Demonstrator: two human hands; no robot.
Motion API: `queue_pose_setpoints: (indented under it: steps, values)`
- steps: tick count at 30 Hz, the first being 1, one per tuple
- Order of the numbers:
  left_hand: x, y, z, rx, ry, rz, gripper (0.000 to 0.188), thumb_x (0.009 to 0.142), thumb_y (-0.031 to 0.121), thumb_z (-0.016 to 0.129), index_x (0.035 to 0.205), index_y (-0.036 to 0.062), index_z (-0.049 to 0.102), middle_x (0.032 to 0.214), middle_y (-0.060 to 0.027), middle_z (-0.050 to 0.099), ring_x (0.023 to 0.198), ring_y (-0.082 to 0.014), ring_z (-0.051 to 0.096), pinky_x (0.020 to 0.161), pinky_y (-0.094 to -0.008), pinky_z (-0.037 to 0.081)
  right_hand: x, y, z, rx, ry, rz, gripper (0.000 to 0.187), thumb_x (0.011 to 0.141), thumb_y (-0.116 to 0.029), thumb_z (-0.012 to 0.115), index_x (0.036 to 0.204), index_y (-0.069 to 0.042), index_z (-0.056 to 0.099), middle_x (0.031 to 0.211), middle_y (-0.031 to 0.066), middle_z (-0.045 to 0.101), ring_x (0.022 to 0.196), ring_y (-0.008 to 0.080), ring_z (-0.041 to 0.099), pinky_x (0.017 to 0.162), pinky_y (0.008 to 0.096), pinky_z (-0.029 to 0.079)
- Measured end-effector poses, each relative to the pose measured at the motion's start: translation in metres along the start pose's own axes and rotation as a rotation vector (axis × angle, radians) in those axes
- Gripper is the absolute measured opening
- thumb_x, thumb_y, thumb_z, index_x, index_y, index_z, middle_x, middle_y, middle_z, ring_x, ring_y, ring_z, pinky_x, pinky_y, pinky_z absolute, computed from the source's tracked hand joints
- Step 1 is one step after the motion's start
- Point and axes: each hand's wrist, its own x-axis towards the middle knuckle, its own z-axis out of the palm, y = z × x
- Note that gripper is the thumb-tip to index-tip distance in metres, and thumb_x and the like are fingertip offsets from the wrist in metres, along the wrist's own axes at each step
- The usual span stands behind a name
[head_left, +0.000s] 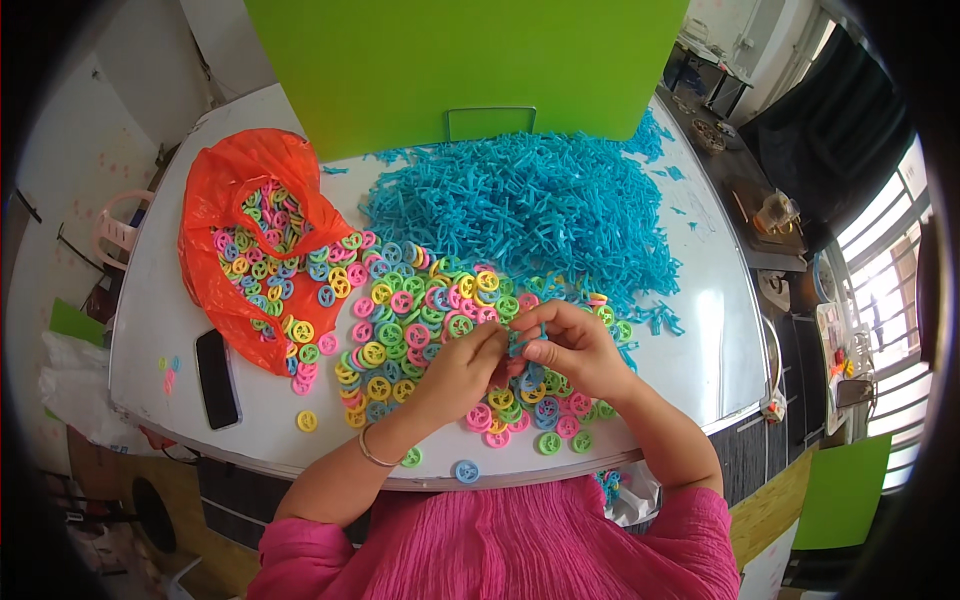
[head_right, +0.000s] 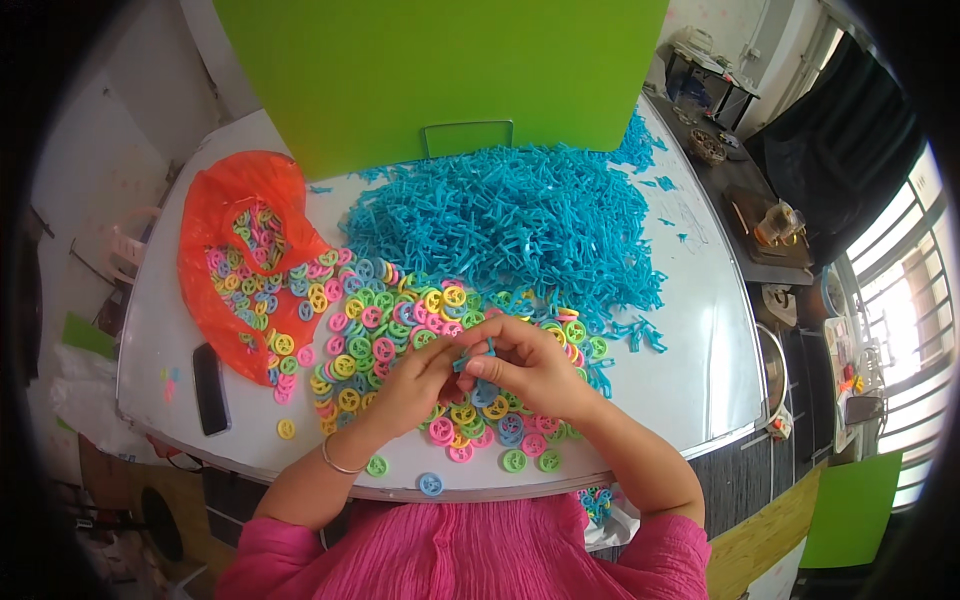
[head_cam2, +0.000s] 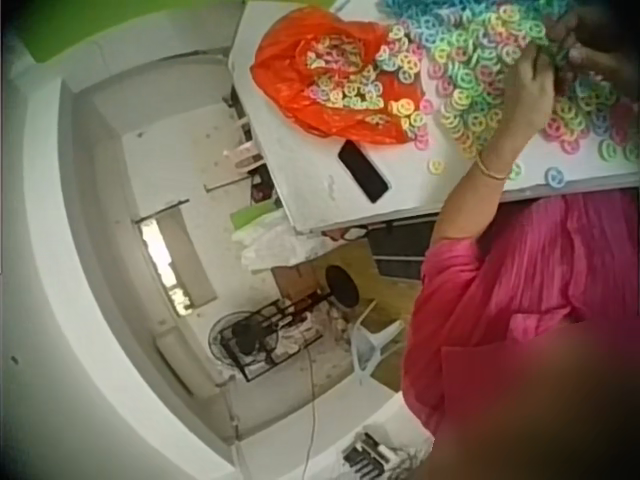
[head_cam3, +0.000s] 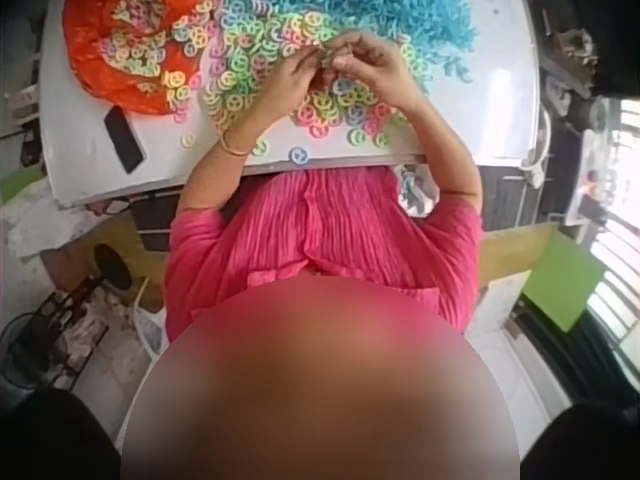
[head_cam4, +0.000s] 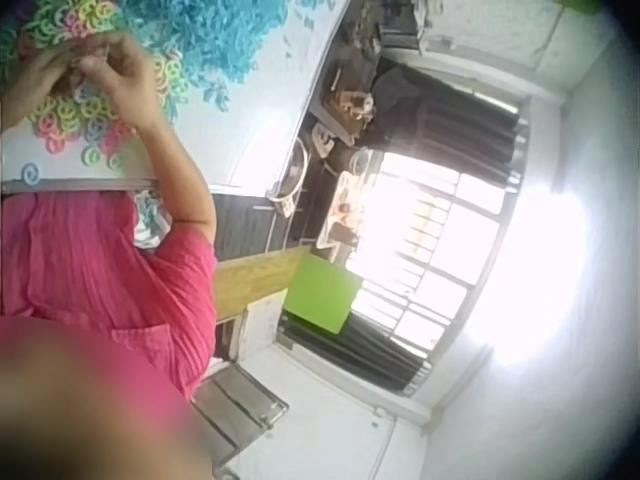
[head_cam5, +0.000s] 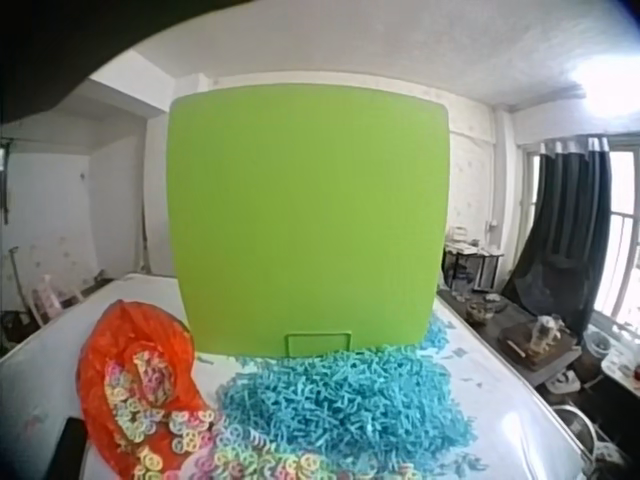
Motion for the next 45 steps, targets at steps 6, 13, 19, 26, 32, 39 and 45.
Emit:
queue_pose_setpoints:
  steps: [6, 13, 19, 26, 32, 39, 45]
  values:
    - [-0.004, 0.021, 0.0, -0.25, 0.071, -0.138, 0.023, 0.101, 0.025, 0.045, 0.096, 0.0055, 0.057, 0.07, 0.0009, 0.056, 0.06, -0.0067, 0.052, 0.052, -0.0209, 0.039, -0.002, 0.007, -0.003, 0.005, 0.027, -0.027, 0.022, 0.091, -0.007, 0.064, 0.11, 0.001, 0.055, 0.094, 0.0055, 0.063, 0.087, 0.0145, 0.065, 0.078, 0.0279, 0.052]
    - [-0.01, 0.023, -0.002, -0.566, -0.039, -0.203, 0.023, 0.1, 0.025, 0.046, 0.085, 0.0088, 0.051, 0.063, 0.0024, 0.046, 0.055, -0.0057, 0.042, 0.051, -0.0228, 0.033, -0.002, 0.003, 0.004, -0.233, 0.097, -0.073, 0.016, 0.091, -0.005, 0.064, 0.104, 0.002, 0.058, 0.096, 0.0064, 0.064, 0.09, 0.0119, 0.063, 0.078, 0.0253, 0.052]
    - [-0.013, 0.026, -0.001, -0.535, -0.022, -0.18, 0.021, 0.1, 0.021, 0.045, 0.082, 0.0115, 0.046, 0.06, 0.0031, 0.04, 0.051, -0.0062, 0.037, 0.05, -0.0241, 0.032, -0.002, 0.008, 0.005, -0.43, 0.132, -0.192, 0.012, 0.089, -0.004, 0.066, 0.098, 0.002, 0.061, 0.094, 0.0051, 0.064, 0.088, 0.0101, 0.062, 0.078, 0.0251, 0.052]
    - [-0.012, 0.022, -0.003, -0.625, 0.013, -0.262, 0.014, 0.099, 0.019, 0.049, 0.086, 0.0141, 0.048, 0.061, 0.0036, 0.039, 0.051, -0.007, 0.038, 0.049, -0.0241, 0.034, 0.0, 0.016, 0.003, -0.081, 0.137, 0.001, 0.012, 0.089, -0.006, 0.066, 0.095, 0.0, 0.057, 0.092, 0.0053, 0.064, 0.086, 0.0096, 0.062, 0.076, 0.0249, 0.051]
    - [-0.01, 0.02, -0.005, -0.627, 0.027, -0.321, 0.013, 0.098, 0.02, 0.051, 0.087, 0.0141, 0.049, 0.063, 0.0038, 0.039, 0.053, -0.0075, 0.04, 0.049, -0.0243, 0.034, -0.002, 0.016, 0.013, -0.029, 0.192, 0.022, 0.011, 0.091, -0.007, 0.065, 0.094, -0.001, 0.055, 0.09, 0.0047, 0.064, 0.083, 0.009, 0.062, 0.074, 0.024, 0.05]
    - [-0.013, 0.018, 0.0, -0.314, 0.023, -0.159, 0.017, 0.098, 0.02, 0.05, 0.082, 0.0112, 0.05, 0.064, 0.0027, 0.042, 0.052, -0.0065, 0.042, 0.048, -0.0237, 0.035, -0.001, 0.011, 0.011, -0.338, 0.269, 0.07, 0.012, 0.092, -0.008, 0.064, 0.094, 0.0, 0.054, 0.088, 0.0034, 0.062, 0.08, 0.0078, 0.06, 0.071, 0.0235, 0.05]
    - [-0.015, 0.028, 0.003, -0.475, 0.066, -0.243, 0.021, 0.098, 0.02, 0.05, 0.08, 0.0087, 0.049, 0.064, 0.0027, 0.043, 0.05, -0.0056, 0.042, 0.047, -0.0222, 0.035, -0.003, 0.008, 0.006, -0.369, 0.16, -0.021, 0.012, 0.092, -0.008, 0.064, 0.094, 0.0, 0.055, 0.088, 0.0041, 0.062, 0.083, 0.0074, 0.06, 0.071, 0.0248, 0.051]
